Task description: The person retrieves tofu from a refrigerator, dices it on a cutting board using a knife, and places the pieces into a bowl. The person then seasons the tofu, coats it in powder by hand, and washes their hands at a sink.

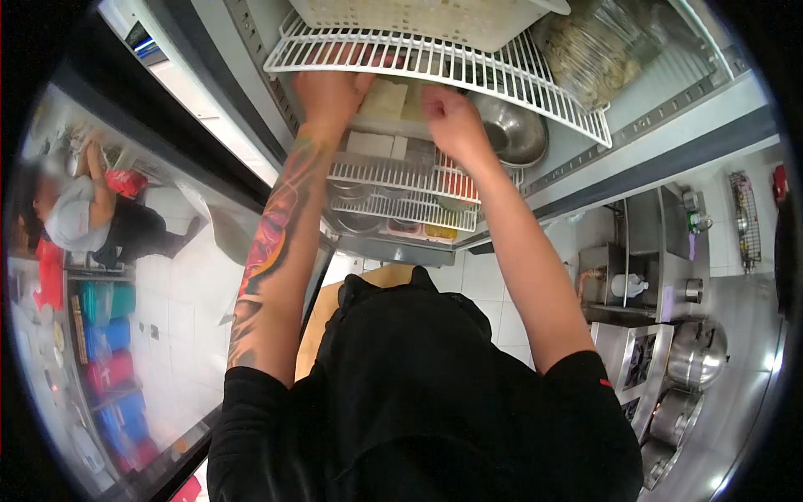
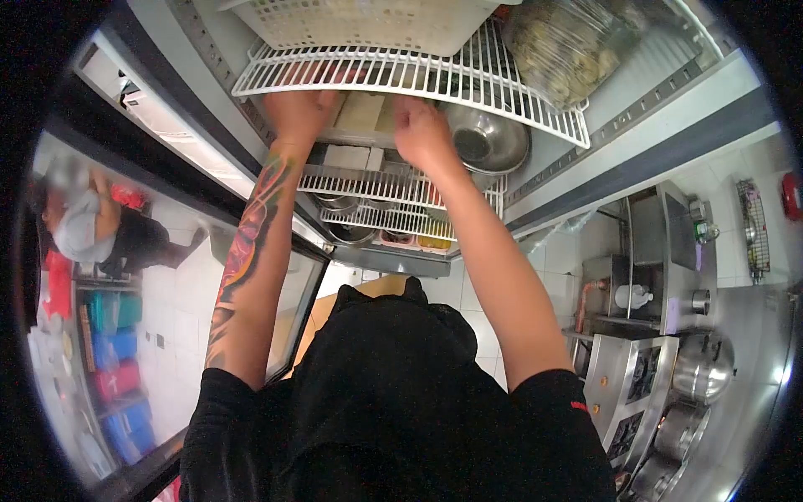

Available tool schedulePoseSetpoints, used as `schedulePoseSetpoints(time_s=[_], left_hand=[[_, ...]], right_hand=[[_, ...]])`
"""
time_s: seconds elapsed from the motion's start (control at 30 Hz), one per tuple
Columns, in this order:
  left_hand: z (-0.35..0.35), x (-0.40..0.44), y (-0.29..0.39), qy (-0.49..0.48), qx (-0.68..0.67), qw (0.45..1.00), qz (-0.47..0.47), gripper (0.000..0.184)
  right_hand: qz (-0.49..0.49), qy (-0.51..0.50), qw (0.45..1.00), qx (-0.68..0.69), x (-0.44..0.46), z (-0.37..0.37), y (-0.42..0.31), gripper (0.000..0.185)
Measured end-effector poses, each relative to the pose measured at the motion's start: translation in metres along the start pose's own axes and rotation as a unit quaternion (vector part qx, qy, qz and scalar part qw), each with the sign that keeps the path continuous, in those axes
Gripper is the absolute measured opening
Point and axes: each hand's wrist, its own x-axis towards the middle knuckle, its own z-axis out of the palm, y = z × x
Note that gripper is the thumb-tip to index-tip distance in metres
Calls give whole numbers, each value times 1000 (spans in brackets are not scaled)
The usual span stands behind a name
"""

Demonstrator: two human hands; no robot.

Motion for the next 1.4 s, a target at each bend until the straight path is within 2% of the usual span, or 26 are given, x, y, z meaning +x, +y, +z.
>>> schedulePoseSetpoints(time_s=[0.03, 0.07, 0.1, 0.17, 0.2, 0.23, 0.3, 0.33, 0.47, 0.57, 0.63, 0.77, 0.87, 0.9, 0.97, 1.0, 1.03, 1.1, 1.13, 1.17, 1.23, 1.27, 1.3, 1.37, 1.4], left_hand=[[0, 1, 0, 12, 3, 1000, 13, 30], [-1, -1, 1, 22, 7, 999, 23, 29], [-5, -2, 3, 19, -24, 1000, 3, 30], [4, -6, -9, 36, -4, 999, 9, 30], [10, -7, -15, 62, -16, 998, 23, 29], [14, -8, -18, 80, -18, 996, 39, 30], [9, -7, -17, 91, -27, 994, 49, 31], [11, -8, -21, 89, -29, 994, 51, 31], [9, -8, -29, 83, -31, 994, 65, 28], [7, -5, -26, 83, -36, 994, 65, 26], [3, -4, -21, 79, -10, 994, 74, 20], [5, -2, -22, 84, -45, 993, 65, 19], [2, -3, -19, 71, -62, 994, 48, 19], [1, -3, -17, 71, -76, 994, 41, 19], [-1, -2, -16, 74, -62, 994, 51, 20], [-3, -2, -13, 71, -59, 995, 49, 21], [-5, -3, -13, 67, -55, 995, 47, 22], [-4, -3, -16, 62, -49, 995, 60, 23], [-4, -4, -14, 52, -53, 997, 38, 23], [-4, -4, -12, 42, -59, 997, 15, 23], [0, -3, -16, 53, -62, 996, 35, 22], [2, -3, -19, 64, -63, 995, 54, 22], [1, -3, -17, 65, -64, 994, 54, 22], [-2, -3, -14, 49, -67, 996, 27, 21], [-1, -2, -14, 50, -72, 996, 29, 21]], right_hand=[[34, -25, 997, -62, 22, 3, 4, 34], [-48, 45, 981, -180, 61, 30, 44, 35], [-131, 110, 940, -294, 86, 57, 80, 37], [-131, 25, 946, -294, 75, 17, 3, 37], [-123, -58, 947, -292, 99, 32, 29, 37], [-143, -77, 959, -230, 99, 25, 16, 40], [-114, -129, 980, -100, 118, 60, 49, 45], [-73, -160, 970, -167, 102, 46, 22, 54], [-94, -157, 980, -82, 108, 67, 28, 57], [-110, -182, 957, -196, 99, 38, -4, 59], [-141, -198, 957, -158, 103, 39, -4, 62], [-205, -131, 960, -138, 117, 61, 23, 65], [-191, -168, 960, -116, 107, 33, 0, 71], [-204, -145, 963, -99, 108, 35, -1, 73], [-206, -131, 955, -169, 112, 35, -1, 78], [-44, -225, 973, -19, 103, 23, -19, 85], [-15, -243, 967, 75, 98, 22, -19, 89], [42, -275, 949, 147, 99, 25, -16, 84], [53, -293, 939, 169, 99, 22, -16, 75], [54, -293, 940, 168, 97, 19, -16, 75], [71, -234, 946, 214, 93, 10, -19, 67], [66, -261, 931, 247, 100, 11, -6, 51], [66, -260, 931, 246, 100, 8, 0, 51], [138, -207, 878, 410, 99, 4, 10, 43], [121, -176, 891, 401, 94, 10, 19, 42]])
